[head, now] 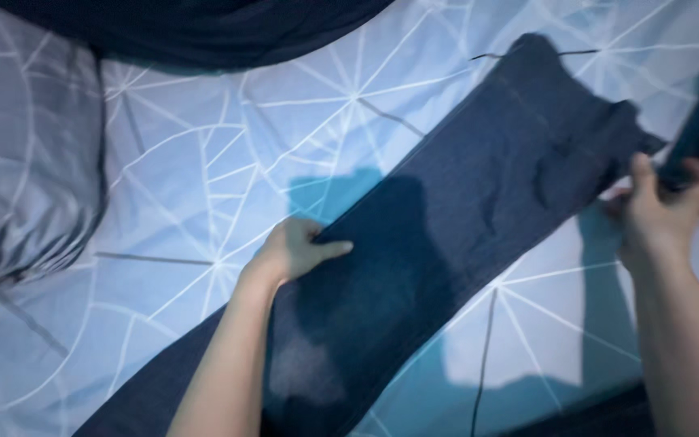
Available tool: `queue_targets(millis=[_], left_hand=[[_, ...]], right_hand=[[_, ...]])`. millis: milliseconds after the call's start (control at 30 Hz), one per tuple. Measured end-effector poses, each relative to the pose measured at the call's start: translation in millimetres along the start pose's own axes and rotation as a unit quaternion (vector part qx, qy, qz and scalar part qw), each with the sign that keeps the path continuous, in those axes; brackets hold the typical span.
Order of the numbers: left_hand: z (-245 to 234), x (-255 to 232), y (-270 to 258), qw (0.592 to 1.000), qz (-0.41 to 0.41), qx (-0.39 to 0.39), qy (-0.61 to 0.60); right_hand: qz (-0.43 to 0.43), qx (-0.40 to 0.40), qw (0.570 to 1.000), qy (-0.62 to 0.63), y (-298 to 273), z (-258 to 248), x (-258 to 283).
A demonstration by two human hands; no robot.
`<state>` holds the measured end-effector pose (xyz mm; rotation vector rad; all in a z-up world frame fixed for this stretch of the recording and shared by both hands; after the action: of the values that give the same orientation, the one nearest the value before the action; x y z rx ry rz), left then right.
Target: The person irons a pair of blue jeans on a bed using a handheld iron, smoothing out different sections of the denim and occasionally adjusting the position of the pants.
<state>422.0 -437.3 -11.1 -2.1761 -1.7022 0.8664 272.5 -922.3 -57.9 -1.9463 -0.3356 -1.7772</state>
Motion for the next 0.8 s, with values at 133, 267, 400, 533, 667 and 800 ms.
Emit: queue_targets(millis=[133,267,400,533,667,800], left_hand=[[11,-78,83,0.992,0.096,-0.057,-0.06],[10,-139,120,0.974,0.122,-0.188,-0.033],[-1,-136,85,0.933,0.132,-0.329,-0.066],[-18,-91,70,0.975,0.139,-0.173,0.016],[-46,66,-16,0.99,0.021,-0.102,0.09],[-77,175,-208,0.909,-0.006,-0.404,0.104]], right_hand=[[0.098,0.017,0.995,0.013,28,23,-13],[-0.126,-0.015,0.992,0.018,61,8,-19],[-0.266,-0.001,0.959,-0.098,36,10,-6],[-0.392,0.056,0.899,-0.189,-43,41,83],[-0.313,0.349,0.877,-0.111,-229,118,118],[-0.381,0.698,0.607,0.014,-512,161,139]])
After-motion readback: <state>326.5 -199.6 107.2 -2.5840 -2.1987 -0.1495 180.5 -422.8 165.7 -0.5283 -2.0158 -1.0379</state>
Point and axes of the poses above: each hand's wrist, its own y-axis towards the middle knuckle, its own z-axis out of the palm, x = y × z, the point moved 9 cm from there along y, towards the middle knuckle, and after that the axes turned 13 degrees about y, right-handed, at the moved point
